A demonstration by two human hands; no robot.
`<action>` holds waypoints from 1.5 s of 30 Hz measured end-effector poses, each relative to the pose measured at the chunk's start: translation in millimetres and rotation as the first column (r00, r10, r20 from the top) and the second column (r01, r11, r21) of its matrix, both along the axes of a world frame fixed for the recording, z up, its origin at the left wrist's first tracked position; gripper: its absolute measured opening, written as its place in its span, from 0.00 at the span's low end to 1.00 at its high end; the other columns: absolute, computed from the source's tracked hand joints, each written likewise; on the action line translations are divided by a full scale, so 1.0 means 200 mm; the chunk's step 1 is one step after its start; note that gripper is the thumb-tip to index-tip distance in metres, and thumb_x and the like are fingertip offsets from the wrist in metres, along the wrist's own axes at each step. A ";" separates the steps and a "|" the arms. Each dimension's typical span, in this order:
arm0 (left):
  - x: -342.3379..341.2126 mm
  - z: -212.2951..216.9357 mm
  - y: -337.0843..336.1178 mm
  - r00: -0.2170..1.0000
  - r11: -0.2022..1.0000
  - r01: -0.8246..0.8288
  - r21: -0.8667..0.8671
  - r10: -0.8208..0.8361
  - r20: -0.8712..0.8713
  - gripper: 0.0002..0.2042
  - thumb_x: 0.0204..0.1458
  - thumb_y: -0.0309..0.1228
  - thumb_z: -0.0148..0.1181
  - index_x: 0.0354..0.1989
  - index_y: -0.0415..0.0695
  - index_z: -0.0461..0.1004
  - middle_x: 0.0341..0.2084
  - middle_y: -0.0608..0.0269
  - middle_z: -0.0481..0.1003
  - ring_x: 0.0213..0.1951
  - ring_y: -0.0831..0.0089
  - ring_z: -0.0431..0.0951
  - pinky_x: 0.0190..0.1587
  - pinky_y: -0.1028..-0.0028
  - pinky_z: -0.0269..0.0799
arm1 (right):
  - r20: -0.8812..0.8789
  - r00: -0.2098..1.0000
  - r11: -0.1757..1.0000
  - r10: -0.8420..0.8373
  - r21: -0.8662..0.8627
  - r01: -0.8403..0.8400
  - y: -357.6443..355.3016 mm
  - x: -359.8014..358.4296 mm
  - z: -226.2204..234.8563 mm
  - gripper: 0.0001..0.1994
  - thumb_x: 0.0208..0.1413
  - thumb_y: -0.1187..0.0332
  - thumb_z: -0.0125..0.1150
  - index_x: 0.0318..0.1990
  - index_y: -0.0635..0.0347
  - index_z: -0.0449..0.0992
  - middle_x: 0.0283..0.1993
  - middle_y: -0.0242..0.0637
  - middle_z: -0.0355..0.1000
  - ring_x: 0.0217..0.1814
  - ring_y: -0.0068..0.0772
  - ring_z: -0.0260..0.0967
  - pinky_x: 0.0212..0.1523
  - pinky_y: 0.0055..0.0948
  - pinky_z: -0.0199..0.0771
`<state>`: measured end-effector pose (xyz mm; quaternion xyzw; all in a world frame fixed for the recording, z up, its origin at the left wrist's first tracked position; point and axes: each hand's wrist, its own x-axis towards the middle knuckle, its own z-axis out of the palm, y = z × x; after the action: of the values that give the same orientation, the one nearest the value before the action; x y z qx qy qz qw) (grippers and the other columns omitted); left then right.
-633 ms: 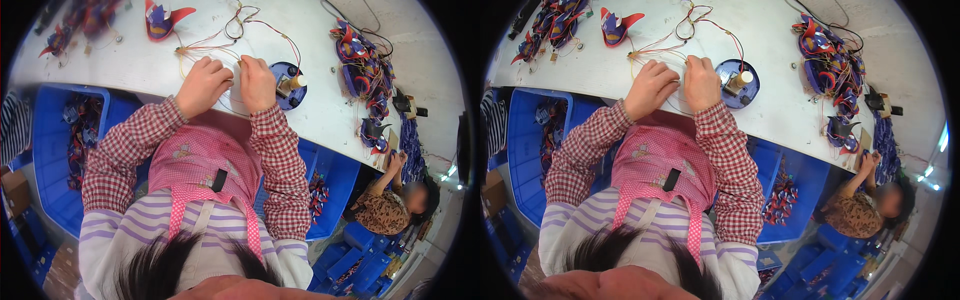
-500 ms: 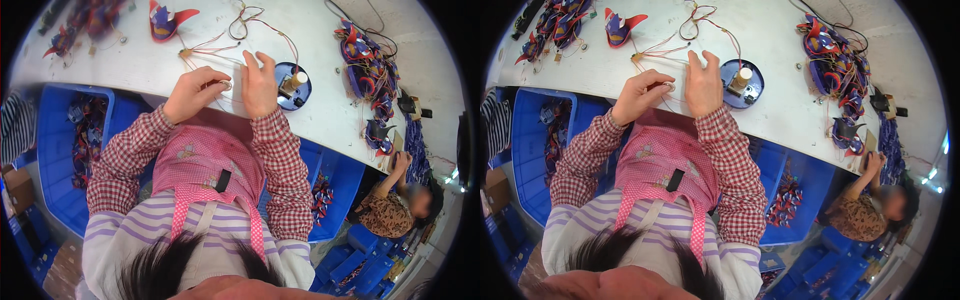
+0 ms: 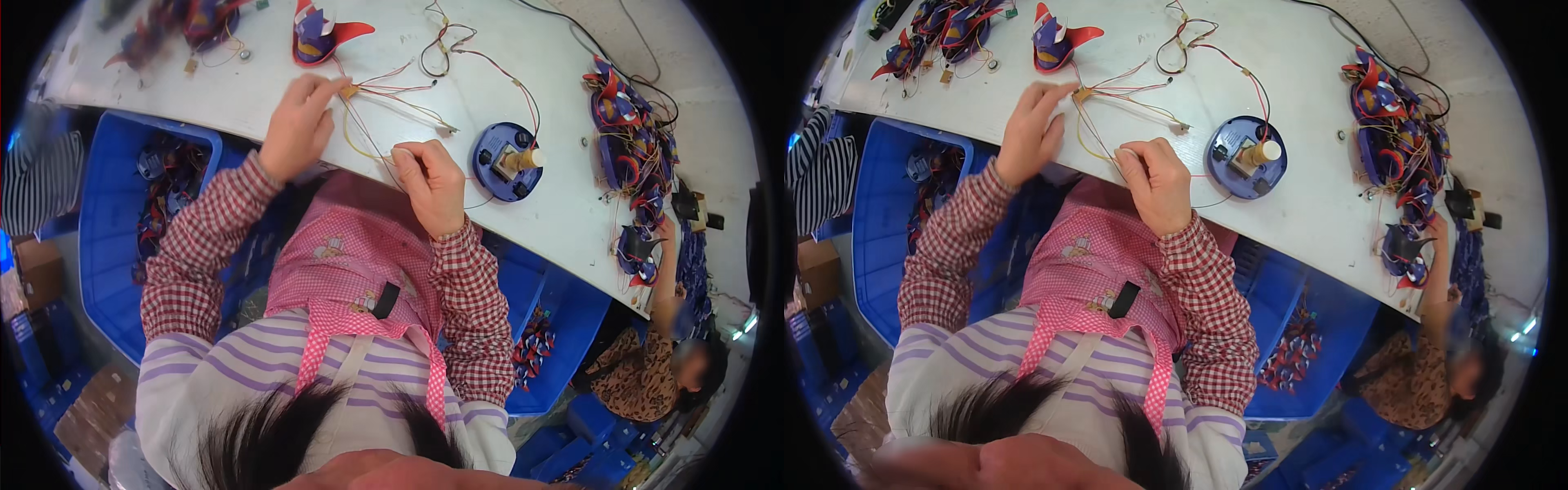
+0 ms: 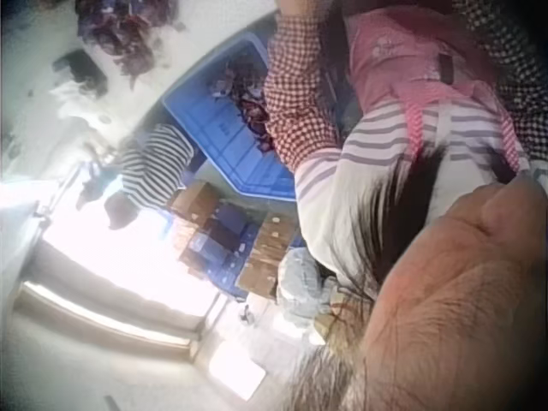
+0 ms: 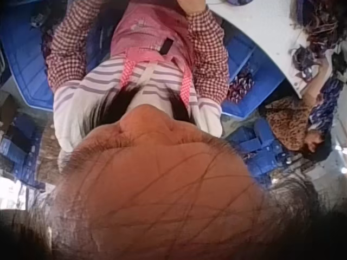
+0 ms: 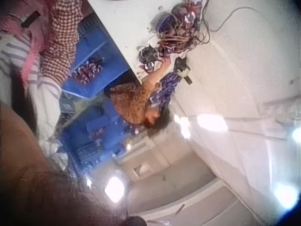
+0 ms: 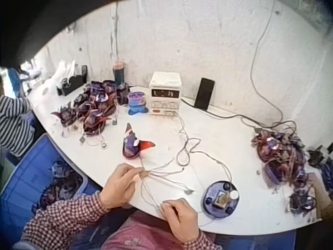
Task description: The person is manually assembling and testing electronic toy components on a workbench in a factory setting.
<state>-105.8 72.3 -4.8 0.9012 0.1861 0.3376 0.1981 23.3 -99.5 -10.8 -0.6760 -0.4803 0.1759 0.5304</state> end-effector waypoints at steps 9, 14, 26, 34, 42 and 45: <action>0.10 -0.08 0.22 0.976 0.952 0.201 0.233 -0.175 -0.128 0.11 0.47 0.24 0.56 0.40 0.40 0.71 0.34 0.59 0.68 0.35 0.67 0.69 0.39 0.76 0.68 | -0.508 0.860 0.995 0.041 0.099 0.011 0.05 -0.02 0.15 0.07 0.57 0.72 0.54 0.38 0.67 0.74 0.27 0.31 0.67 0.24 0.18 0.61 0.27 0.15 0.62; 0.11 -0.07 0.26 0.968 0.880 0.245 0.408 -0.198 -0.155 0.10 0.47 0.24 0.55 0.39 0.40 0.69 0.33 0.59 0.68 0.34 0.67 0.69 0.38 0.76 0.69 | -0.568 0.823 0.993 0.022 0.107 0.047 0.06 0.01 0.11 0.08 0.57 0.71 0.54 0.38 0.67 0.74 0.27 0.31 0.68 0.23 0.18 0.61 0.26 0.14 0.61; 0.13 -0.06 0.27 0.916 0.785 0.373 0.495 -0.227 -0.329 0.12 0.46 0.23 0.54 0.42 0.41 0.69 0.34 0.60 0.69 0.37 0.66 0.71 0.41 0.75 0.70 | -0.618 0.779 0.990 -0.107 0.009 0.144 0.07 0.05 0.00 0.09 0.56 0.69 0.57 0.37 0.67 0.75 0.27 0.32 0.68 0.22 0.18 0.61 0.24 0.15 0.62; 0.11 -0.08 0.29 0.922 0.799 0.366 0.477 -0.244 -0.300 0.14 0.47 0.23 0.55 0.45 0.41 0.69 0.37 0.60 0.68 0.40 0.67 0.70 0.43 0.76 0.69 | -0.566 0.819 0.992 -0.097 0.013 0.127 0.07 0.04 -0.03 0.09 0.56 0.69 0.57 0.38 0.67 0.74 0.27 0.32 0.68 0.22 0.18 0.61 0.23 0.15 0.63; 0.05 -0.01 0.22 0.956 0.836 0.291 0.466 -0.234 -0.178 0.20 0.47 0.23 0.56 0.51 0.39 0.67 0.42 0.56 0.68 0.41 0.65 0.70 0.45 0.74 0.68 | -0.537 0.838 0.991 -0.097 0.029 0.133 0.04 0.05 -0.05 0.09 0.56 0.69 0.57 0.38 0.66 0.74 0.26 0.32 0.68 0.22 0.18 0.61 0.23 0.15 0.62; -0.05 0.05 -0.08 0.963 0.962 0.269 0.046 -0.268 -0.021 0.18 0.49 0.22 0.54 0.51 0.41 0.67 0.39 0.55 0.67 0.38 0.67 0.70 0.39 0.76 0.69 | -0.527 0.842 0.988 -0.119 0.022 0.154 0.04 0.04 -0.04 0.08 0.56 0.69 0.57 0.37 0.65 0.74 0.26 0.31 0.68 0.22 0.17 0.60 0.22 0.15 0.62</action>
<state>-115.6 56.4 4.9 0.9251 0.0556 0.3053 0.2187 32.1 -90.9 -18.8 -0.6180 -0.2737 0.2999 0.6732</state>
